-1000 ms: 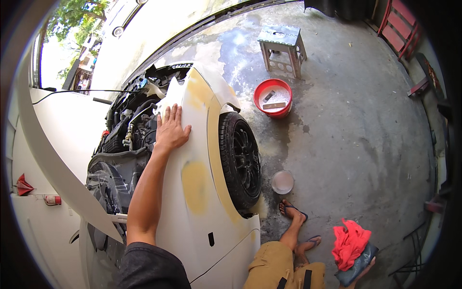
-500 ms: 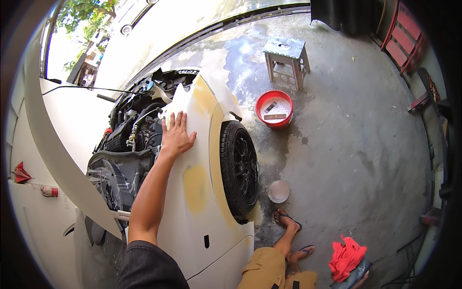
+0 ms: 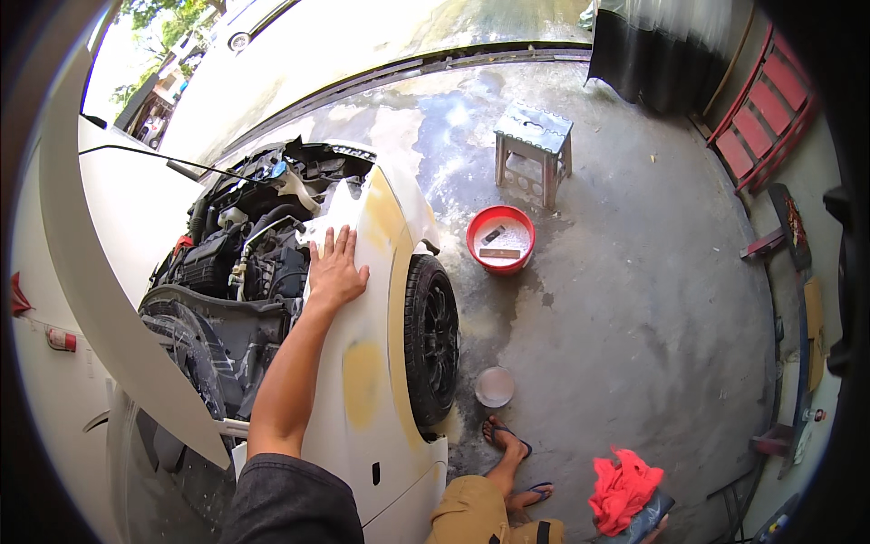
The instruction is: The person sands the front fender of a white car using a sanding block and a pink cloth. They repeatedly rub the surface, occasionally dipping the cloth into a red bucket of water, and wipe the area to remove residue.
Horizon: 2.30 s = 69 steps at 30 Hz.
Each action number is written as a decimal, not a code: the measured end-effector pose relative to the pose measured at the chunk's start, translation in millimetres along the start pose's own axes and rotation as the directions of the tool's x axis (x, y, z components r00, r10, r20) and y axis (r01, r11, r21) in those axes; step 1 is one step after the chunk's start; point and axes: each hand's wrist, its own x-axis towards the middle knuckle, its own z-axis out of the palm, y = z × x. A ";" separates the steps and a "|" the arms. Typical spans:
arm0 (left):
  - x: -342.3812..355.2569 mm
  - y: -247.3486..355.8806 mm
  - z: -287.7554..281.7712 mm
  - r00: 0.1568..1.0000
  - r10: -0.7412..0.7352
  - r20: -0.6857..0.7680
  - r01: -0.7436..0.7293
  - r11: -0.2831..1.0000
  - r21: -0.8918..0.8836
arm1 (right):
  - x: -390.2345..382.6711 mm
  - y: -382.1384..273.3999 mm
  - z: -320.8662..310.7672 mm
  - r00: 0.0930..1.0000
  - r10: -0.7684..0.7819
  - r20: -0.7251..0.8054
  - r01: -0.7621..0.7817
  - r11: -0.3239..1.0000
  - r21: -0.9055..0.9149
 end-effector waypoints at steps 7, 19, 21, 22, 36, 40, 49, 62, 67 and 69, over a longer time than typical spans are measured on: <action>-58.7 6.2 1.7 1.000 0.012 -0.011 -0.012 1.000 -0.019 | -1.5 4.1 89.8 0.988 0.069 0.138 -0.065 0.997 -0.036; -312.5 82.0 46.6 0.996 0.081 0.049 -0.008 0.591 -0.807 | 36.7 43.7 353.2 0.629 0.425 0.651 -0.297 0.905 -0.304; -363.1 87.0 57.0 0.995 0.011 0.096 0.071 0.589 -0.805 | 53.5 63.1 399.4 0.628 0.475 0.617 -0.352 0.880 -0.319; -383.2 87.5 55.7 0.995 -0.028 0.094 0.096 0.507 -0.857 | 63.1 73.9 422.3 0.650 0.522 0.552 -0.435 0.852 -0.293; -80.1 219.3 -143.6 0.912 -0.375 0.168 -0.365 -0.927 -0.089 | 173.5 185.0 610.7 -0.069 0.993 0.094 -0.132 0.085 -0.988; -77.7 234.0 -102.9 0.633 -0.522 0.572 -0.185 -0.819 -0.543 | 286.9 174.9 624.9 0.022 0.989 0.144 -0.109 0.145 -0.983; -367.5 283.3 35.3 -0.401 -0.354 0.845 0.558 -0.826 -0.081 | 579.2 -73.6 539.1 0.948 0.250 -0.198 -0.121 -0.293 -0.948; -385.1 197.0 95.7 -0.657 -0.224 0.720 -0.516 -0.562 -0.646 | 516.8 -127.2 477.5 0.985 0.063 -0.159 -0.138 -0.256 -0.957; -166.8 116.3 43.6 -0.731 -0.204 0.652 -0.316 -0.745 -0.587 | 430.0 -31.3 525.6 0.958 0.259 0.125 0.128 0.004 -0.992; -94.7 130.3 21.7 -0.547 -0.331 0.769 -0.336 -0.755 -0.563 | 381.7 19.3 544.2 0.833 0.517 0.198 0.107 0.201 -0.974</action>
